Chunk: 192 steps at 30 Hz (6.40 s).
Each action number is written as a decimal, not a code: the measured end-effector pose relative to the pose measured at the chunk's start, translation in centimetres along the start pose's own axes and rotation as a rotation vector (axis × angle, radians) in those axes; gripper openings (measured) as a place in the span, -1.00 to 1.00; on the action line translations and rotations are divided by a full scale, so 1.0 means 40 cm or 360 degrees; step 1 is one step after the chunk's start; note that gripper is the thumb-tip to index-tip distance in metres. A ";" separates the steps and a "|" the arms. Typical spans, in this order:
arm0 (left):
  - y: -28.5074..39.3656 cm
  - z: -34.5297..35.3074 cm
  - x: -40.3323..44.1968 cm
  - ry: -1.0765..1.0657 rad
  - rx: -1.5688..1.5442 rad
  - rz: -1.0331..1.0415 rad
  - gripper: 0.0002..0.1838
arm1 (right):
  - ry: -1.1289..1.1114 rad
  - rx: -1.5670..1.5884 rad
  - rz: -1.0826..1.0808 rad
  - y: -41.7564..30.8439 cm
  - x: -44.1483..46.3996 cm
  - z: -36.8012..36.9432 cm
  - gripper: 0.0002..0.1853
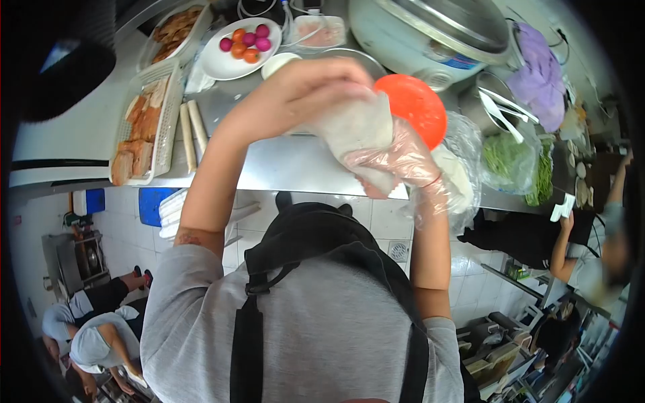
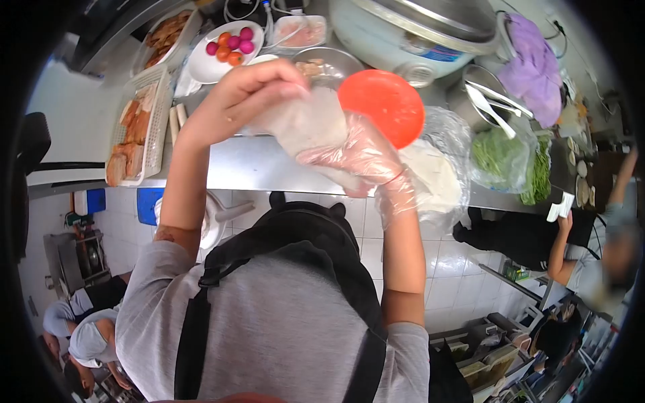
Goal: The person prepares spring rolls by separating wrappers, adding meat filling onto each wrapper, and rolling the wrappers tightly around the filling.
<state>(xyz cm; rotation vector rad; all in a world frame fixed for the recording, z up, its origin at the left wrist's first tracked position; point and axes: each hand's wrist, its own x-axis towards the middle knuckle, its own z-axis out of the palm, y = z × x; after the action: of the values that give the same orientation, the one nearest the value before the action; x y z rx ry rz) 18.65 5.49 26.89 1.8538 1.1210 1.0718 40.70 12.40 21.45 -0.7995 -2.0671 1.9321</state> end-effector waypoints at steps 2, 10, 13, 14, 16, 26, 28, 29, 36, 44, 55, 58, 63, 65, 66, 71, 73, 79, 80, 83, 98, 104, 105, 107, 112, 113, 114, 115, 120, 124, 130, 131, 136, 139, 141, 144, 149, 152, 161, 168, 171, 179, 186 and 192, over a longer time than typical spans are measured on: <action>-0.084 -0.055 -0.102 0.0349 -0.0058 -0.0314 -0.83 | 0.0053 0.0014 -0.0072 0.029 0.063 0.074 -0.36; -0.659 -0.182 -0.371 0.0601 0.0808 -0.0896 -0.63 | 0.0621 -0.0633 0.0296 0.341 0.377 0.287 -0.50; -0.651 -0.141 -0.423 0.0585 0.1285 -0.0659 -0.46 | 0.0896 -0.0871 0.0248 0.403 0.374 0.319 -0.51; -0.615 -0.117 -0.453 0.0537 0.1336 -0.0552 -0.40 | 0.0898 -0.0821 0.0261 0.415 0.366 0.325 -0.51; -0.612 -0.067 -0.537 0.0365 0.1254 -0.0515 -0.34 | 0.0917 -0.0721 0.0281 0.425 0.344 0.342 -0.49; -0.570 0.057 -0.652 0.0453 0.1075 -0.0902 0.01 | 0.1213 -0.0904 0.0310 0.419 0.329 0.451 -0.64; -0.539 0.061 -0.646 0.0407 0.0966 -0.0957 0.02 | 0.1307 -0.0904 0.0079 0.440 0.348 0.432 -0.72; -0.522 0.051 -0.646 0.0273 0.0917 -0.1045 0.01 | 0.1316 -0.0929 -0.0006 0.430 0.352 0.411 -0.81; -0.493 -0.027 -0.418 0.0331 0.0450 -0.0707 -0.13 | 0.1703 -0.1056 -0.0460 0.175 0.478 0.204 -0.71; -0.654 0.029 -0.038 0.0442 -0.0755 -0.1004 -0.04 | 0.1494 -0.0802 0.0030 0.356 0.693 0.003 -0.56; -0.665 0.026 -0.109 0.0455 -0.0942 -0.0903 -0.12 | 0.1274 -0.1096 -0.0269 0.304 0.611 0.033 -0.60; -0.663 0.047 -0.108 0.0516 -0.1161 -0.0918 -0.12 | 0.1004 -0.1066 0.0077 0.302 0.610 0.108 -0.54; -0.640 0.057 -0.104 0.0580 -0.1266 -0.0948 -0.15 | 0.0709 -0.0635 0.0391 0.256 0.572 0.108 -0.49; -0.624 0.057 -0.098 0.0580 -0.1355 -0.0943 -0.16 | 0.0644 -0.0602 0.0457 0.249 0.569 0.091 -0.50; -0.612 0.049 -0.098 0.0549 -0.1401 -0.0914 -0.16 | 0.0739 -0.0196 0.0497 0.257 0.571 0.078 -0.52; -0.593 0.048 -0.211 0.0455 -0.0664 -0.0720 -0.29 | 0.1024 0.1477 0.0107 0.115 0.466 0.073 -0.62; -0.581 0.023 -0.312 0.0228 0.0145 -0.0474 -0.32 | 0.1133 0.1472 -0.0050 0.044 0.385 0.061 -0.62; -0.584 0.089 -0.496 -0.0122 0.1125 -0.0181 -0.28 | 0.1538 -0.0553 -0.0116 0.062 0.192 -0.070 -0.54; -0.589 0.118 -0.482 -0.0059 0.1165 -0.0236 -0.27 | 0.1576 -0.0751 -0.0060 0.075 0.185 -0.064 -0.54; -0.571 0.175 -0.444 0.0070 0.1150 -0.0488 -0.24 | 0.1517 -0.1252 -0.0030 0.126 0.194 -0.045 -0.54; -0.538 0.124 -0.532 0.0030 0.1095 -0.0399 -0.26 | 0.1064 -0.1754 0.0001 0.385 0.375 0.327 -0.69; -0.571 0.130 -0.560 0.0041 0.1158 -0.0369 -0.32 | 0.1229 -0.0844 -0.0216 0.355 0.323 0.325 -0.79; -0.575 0.132 -0.550 0.0085 0.1193 -0.0369 -0.33 | 0.1286 -0.0749 -0.0281 0.313 0.312 0.324 -0.80; -0.584 0.131 -0.522 0.0139 0.1227 -0.0448 -0.34 | 0.1404 -0.0565 -0.0426 0.226 0.303 0.302 -0.81; -0.577 0.121 -0.503 0.0284 0.1231 -0.0409 -0.38 | 0.1775 -0.0315 -0.0780 0.043 0.188 0.159 -0.77; -0.560 0.113 -0.507 0.0325 0.1209 -0.0401 -0.40 | 0.1776 -0.0131 -0.0701 0.026 0.146 0.121 -0.75; -0.546 0.107 -0.514 0.0365 0.1184 -0.0399 -0.41 | 0.1771 0.0052 -0.0617 0.032 0.104 0.075 -0.73; -0.538 0.101 -0.523 0.0408 0.1135 -0.0387 -0.43 | 0.1836 -0.0144 -0.0625 0.066 0.071 0.017 -0.69; -0.509 0.118 -0.511 0.0531 0.0904 -0.0309 -0.47 | 0.1454 -0.0971 -0.0005 0.168 0.010 -0.117 -0.44; -0.472 0.171 -0.459 0.0487 0.0794 -0.0261 -0.48 | 0.1292 -0.1842 0.0555 0.123 0.059 -0.034 -0.23; -0.433 0.237 -0.436 0.0531 0.0694 -0.0278 -0.49 | 0.1291 -0.1935 0.0224 0.177 0.078 -0.064 -0.32; -0.437 0.246 -0.441 0.0531 0.0696 -0.0293 -0.49 | 0.1263 -0.1905 0.0218 0.179 0.080 -0.071 -0.34; -0.451 0.281 -0.471 0.0582 0.0670 -0.0350 -0.49 | 0.1099 -0.1709 0.0429 0.164 0.102 -0.101 -0.41; -0.459 0.292 -0.493 0.0662 0.0683 -0.0383 -0.49 | 0.1090 -0.1802 0.0371 0.176 0.107 -0.103 -0.37; -0.462 0.290 -0.503 0.0723 0.0707 -0.0392 -0.49 | 0.1006 -0.1850 0.0384 0.176 0.106 -0.107 -0.38; -0.462 0.278 -0.512 0.0851 0.0724 -0.0407 -0.50 | 0.0920 -0.1899 0.0402 0.160 0.095 -0.098 -0.48; -0.453 0.274 -0.523 0.0999 0.0727 -0.0430 -0.52 | 0.0902 -0.2039 0.0307 0.177 0.089 -0.099 -0.64; -0.457 0.283 -0.524 0.1041 0.0714 -0.0421 -0.53 | 0.0941 -0.2029 0.0209 0.191 0.090 -0.112 -0.70; -0.456 0.321 -0.509 0.1095 0.0741 -0.0416 -0.53 | 0.0779 -0.2331 0.0145 0.205 0.106 -0.132 -0.76; -0.464 0.299 -0.521 0.1149 0.0774 -0.0449 -0.53 | 0.0764 -0.1720 -0.0147 0.177 0.053 -0.200 -0.62; -0.487 0.277 -0.534 0.1102 0.0779 -0.0409 -0.53 | 0.0874 -0.1668 -0.0199 0.187 0.039 -0.200 -0.58; -0.473 0.212 -0.523 0.1062 0.0845 -0.0368 -0.53 | 0.0855 -0.1106 0.0097 0.161 0.014 -0.201 -0.66; -0.486 0.190 -0.555 0.1057 0.0897 -0.0361 -0.51 | 0.1018 0.0363 -0.0050 0.142 -0.009 -0.215 -0.58; -0.484 0.171 -0.589 0.1056 0.0878 -0.0416 -0.51 | 0.0741 0.0988 -0.0206 0.140 0.004 -0.212 -0.49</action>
<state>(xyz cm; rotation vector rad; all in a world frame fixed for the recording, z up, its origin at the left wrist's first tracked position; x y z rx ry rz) 11.86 -9.91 0.54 1.6913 2.1592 1.3555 46.14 19.79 17.06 -0.8288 -1.1328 1.9142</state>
